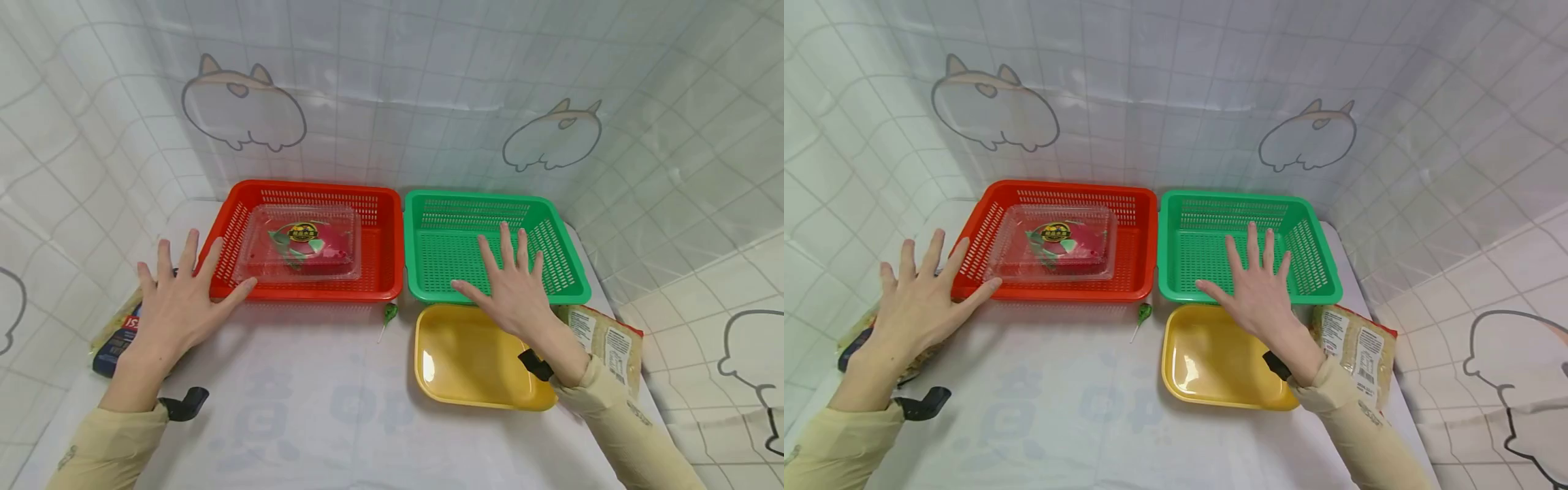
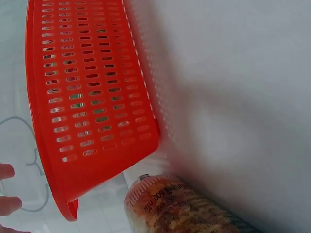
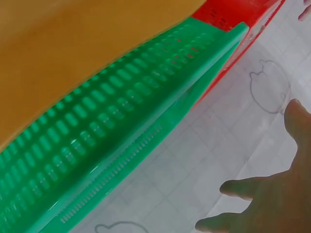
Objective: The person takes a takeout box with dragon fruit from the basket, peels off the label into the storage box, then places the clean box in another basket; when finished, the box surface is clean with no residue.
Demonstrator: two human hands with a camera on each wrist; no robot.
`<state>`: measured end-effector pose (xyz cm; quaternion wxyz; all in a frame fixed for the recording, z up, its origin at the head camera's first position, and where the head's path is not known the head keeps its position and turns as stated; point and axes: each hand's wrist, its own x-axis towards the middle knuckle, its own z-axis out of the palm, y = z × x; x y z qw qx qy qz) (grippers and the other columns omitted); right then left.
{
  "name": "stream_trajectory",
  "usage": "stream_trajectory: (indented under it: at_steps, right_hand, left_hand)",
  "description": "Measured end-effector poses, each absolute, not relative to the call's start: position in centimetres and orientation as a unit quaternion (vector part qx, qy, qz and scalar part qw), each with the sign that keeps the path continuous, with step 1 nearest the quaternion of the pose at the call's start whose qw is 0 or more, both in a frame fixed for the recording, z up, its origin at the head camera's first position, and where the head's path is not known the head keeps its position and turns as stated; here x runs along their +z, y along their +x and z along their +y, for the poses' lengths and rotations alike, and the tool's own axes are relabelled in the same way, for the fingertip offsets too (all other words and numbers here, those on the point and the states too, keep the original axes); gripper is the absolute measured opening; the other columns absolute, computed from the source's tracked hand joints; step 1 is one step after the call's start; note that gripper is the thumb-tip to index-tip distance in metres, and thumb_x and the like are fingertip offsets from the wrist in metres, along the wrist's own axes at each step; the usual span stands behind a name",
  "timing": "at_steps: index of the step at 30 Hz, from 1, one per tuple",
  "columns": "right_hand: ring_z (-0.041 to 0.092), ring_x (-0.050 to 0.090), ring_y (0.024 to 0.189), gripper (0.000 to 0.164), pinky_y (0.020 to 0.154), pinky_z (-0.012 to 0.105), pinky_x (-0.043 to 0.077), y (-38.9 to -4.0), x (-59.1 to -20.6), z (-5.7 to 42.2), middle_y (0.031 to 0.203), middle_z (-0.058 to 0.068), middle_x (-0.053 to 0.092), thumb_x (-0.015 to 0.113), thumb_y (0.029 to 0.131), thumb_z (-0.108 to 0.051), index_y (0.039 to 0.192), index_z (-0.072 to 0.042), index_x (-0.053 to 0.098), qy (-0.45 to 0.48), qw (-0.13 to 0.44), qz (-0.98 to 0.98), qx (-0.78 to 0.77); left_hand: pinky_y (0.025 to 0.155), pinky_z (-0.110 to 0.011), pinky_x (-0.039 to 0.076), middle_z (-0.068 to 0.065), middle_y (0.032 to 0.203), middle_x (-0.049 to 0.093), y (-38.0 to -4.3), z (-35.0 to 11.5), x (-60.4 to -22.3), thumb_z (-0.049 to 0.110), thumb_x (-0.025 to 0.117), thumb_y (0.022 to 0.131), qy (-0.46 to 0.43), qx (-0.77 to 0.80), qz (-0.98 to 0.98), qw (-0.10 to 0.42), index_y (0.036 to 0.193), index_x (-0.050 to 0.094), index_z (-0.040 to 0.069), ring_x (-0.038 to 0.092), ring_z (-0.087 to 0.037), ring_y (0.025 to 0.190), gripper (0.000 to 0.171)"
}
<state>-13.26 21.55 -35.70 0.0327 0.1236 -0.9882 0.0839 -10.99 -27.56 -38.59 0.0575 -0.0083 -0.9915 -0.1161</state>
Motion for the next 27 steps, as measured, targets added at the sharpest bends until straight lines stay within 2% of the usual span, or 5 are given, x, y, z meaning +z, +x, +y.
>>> stream_trajectory:
  at_steps: [8,12,15,21,27]
  right_hand:
    - [0.044,-0.003,0.153,0.089,0.116,0.07,0.009,-13.7,-35.2,19.4,0.168,0.014,-0.007,0.049,0.094,-0.067,0.16,-0.014,0.021,0.144,0.018,-0.983,0.113]
    - [0.043,0.004,0.153,0.088,0.117,0.067,0.014,-14.1,-34.8,18.2,0.168,0.014,-0.001,0.05,0.095,-0.066,0.16,-0.014,0.023,0.16,-0.009,-0.976,0.144]
    - [0.04,0.01,0.153,0.086,0.117,0.065,0.019,-14.4,-34.5,17.3,0.168,0.012,0.005,0.05,0.095,-0.065,0.159,-0.014,0.025,0.167,-0.03,-0.969,0.181]
    - [0.034,0.036,0.144,0.073,0.112,0.057,0.035,-15.9,-34.0,15.4,0.161,0.01,0.033,0.054,0.098,-0.055,0.153,-0.011,0.039,0.181,-0.041,-0.948,0.26]
    - [0.029,0.056,0.125,0.059,0.101,0.046,0.049,-17.8,-33.7,13.2,0.145,0.007,0.054,0.058,0.099,-0.045,0.146,-0.011,0.048,0.176,-0.085,-0.911,0.364]
  left_hand:
    - [0.116,-0.07,-0.002,-0.019,0.167,0.001,-11.7,-27.3,-38.2,0.065,0.047,0.094,-0.017,-0.175,-0.983,0.059,0.161,0.016,0.013,-0.006,-0.05,0.15,0.09]
    - [0.108,-0.078,0.016,-0.018,0.167,0.008,-12.2,-27.3,-38.0,0.063,0.048,0.095,-0.014,-0.196,-0.98,0.043,0.16,0.018,0.012,0.002,-0.049,0.151,0.089]
    - [0.102,-0.081,0.022,-0.02,0.166,0.012,-12.7,-27.2,-37.8,0.063,0.049,0.095,-0.014,-0.211,-0.977,0.022,0.161,0.018,0.012,0.008,-0.05,0.149,0.089]
    - [0.102,-0.076,0.03,-0.03,0.158,0.027,-14.1,-27.2,-37.1,0.059,0.05,0.097,-0.024,-0.257,-0.966,-0.019,0.159,0.019,0.007,0.031,-0.054,0.138,0.087]
    - [0.099,-0.075,0.035,-0.036,0.155,0.026,-15.9,-27.6,-36.6,0.059,0.045,0.099,-0.001,-0.319,-0.943,-0.094,0.16,0.013,0.006,0.03,-0.058,0.136,0.087]
